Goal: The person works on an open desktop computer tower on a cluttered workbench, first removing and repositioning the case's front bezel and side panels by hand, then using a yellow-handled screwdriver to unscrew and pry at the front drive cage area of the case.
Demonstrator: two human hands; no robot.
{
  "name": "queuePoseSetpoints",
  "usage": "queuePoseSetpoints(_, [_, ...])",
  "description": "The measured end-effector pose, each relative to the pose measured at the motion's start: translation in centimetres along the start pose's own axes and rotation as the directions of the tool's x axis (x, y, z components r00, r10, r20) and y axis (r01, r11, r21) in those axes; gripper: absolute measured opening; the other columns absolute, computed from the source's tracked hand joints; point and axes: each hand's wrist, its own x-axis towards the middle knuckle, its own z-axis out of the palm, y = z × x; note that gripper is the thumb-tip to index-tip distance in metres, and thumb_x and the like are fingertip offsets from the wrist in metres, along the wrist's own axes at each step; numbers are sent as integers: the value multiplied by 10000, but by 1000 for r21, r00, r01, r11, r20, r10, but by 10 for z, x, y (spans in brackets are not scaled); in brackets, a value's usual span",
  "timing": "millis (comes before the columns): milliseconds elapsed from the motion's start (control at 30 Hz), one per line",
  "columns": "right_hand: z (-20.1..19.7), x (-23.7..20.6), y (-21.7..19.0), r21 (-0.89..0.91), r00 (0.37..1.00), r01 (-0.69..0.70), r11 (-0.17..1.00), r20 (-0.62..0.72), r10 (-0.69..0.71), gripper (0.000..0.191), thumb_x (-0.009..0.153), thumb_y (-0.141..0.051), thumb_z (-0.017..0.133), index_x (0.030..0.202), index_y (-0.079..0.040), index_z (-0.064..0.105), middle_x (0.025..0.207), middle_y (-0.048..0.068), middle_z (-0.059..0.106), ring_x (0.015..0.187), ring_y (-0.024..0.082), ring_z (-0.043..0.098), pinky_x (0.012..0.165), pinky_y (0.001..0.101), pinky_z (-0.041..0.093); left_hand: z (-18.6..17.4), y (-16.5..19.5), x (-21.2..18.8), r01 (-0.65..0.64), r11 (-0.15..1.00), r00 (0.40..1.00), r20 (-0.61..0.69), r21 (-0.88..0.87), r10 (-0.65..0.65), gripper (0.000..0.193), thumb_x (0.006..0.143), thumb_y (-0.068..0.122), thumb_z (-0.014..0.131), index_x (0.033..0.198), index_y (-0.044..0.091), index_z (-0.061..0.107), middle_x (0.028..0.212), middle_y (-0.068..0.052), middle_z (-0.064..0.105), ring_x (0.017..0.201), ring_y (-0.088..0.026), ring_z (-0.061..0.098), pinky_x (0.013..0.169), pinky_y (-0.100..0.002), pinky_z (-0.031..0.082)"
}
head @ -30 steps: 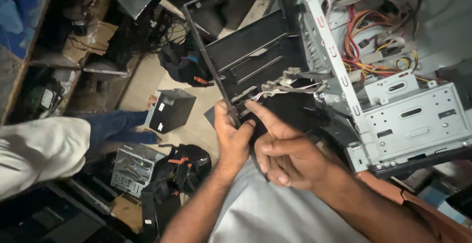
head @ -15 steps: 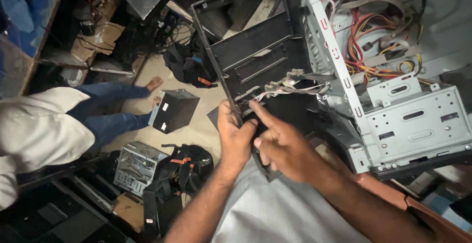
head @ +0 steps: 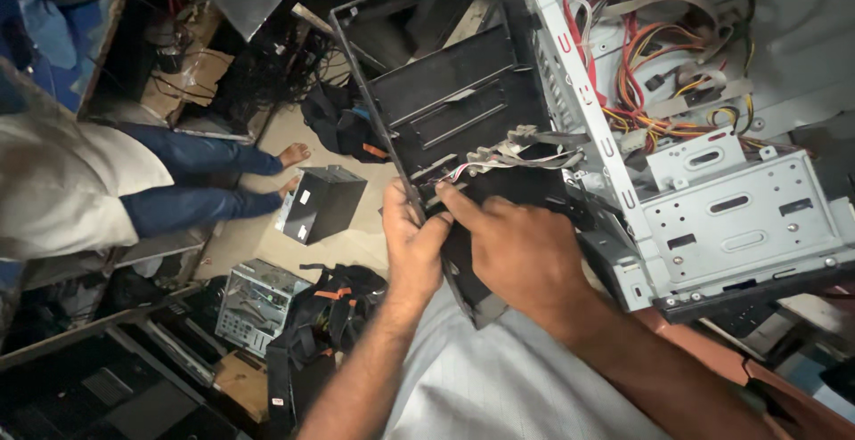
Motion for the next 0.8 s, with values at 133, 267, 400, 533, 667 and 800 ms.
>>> queuePoseSetpoints(133, [-6,0,-4,-92,999,22,996,39,-19,557,827,-112,607,1360,-269,631,721,57,670,590,305,688,503,448,538,1,2,-4,-32,995,999,-4,98,33,378,846,-44,572,1210,10,488,1095,-61,590,969,-91,577,871,-260,511])
queuePoseSetpoints(267, [-7,-2,-7,-181,997,59,982,55,-49,536,849,-147,605,1379,-231,613,719,63,677,570,287,692,469,425,534,1,3,-5,-7,995,1000,-13,96,9,379,831,-37,548,1204,11,497,1038,-59,590,895,-96,565,801,-270,501])
queuePoseSetpoints(400, [-7,0,-8,-202,995,55,978,96,-36,564,842,-144,600,1400,-224,592,735,73,687,566,284,702,466,419,541,0,2,-3,-23,998,1000,12,56,22,400,809,-49,537,1200,14,484,1049,-57,588,927,-105,574,842,-277,502])
queuePoseSetpoints(533, [-7,2,-7,-168,989,42,985,146,-18,602,812,-145,607,1410,-205,566,758,89,697,571,301,708,471,431,551,0,1,-2,-71,997,996,51,22,70,407,814,-56,521,1214,10,478,1094,-56,581,983,-110,568,901,-281,496])
queuePoseSetpoints(667, [-5,3,-4,-121,973,22,992,232,6,593,847,-130,594,1434,-197,541,764,114,705,603,323,711,506,471,557,0,-1,0,-33,996,998,45,-77,37,427,803,-66,531,1220,9,477,1133,-89,598,1018,-142,588,920,-304,502])
queuePoseSetpoints(800, [-1,4,2,33,971,-14,999,237,6,599,849,-143,596,1444,-177,531,765,126,713,622,364,695,541,519,538,-1,-4,4,-7,986,998,54,-169,17,511,760,-71,538,1259,14,470,1189,-105,612,1088,-169,613,978,-313,506])
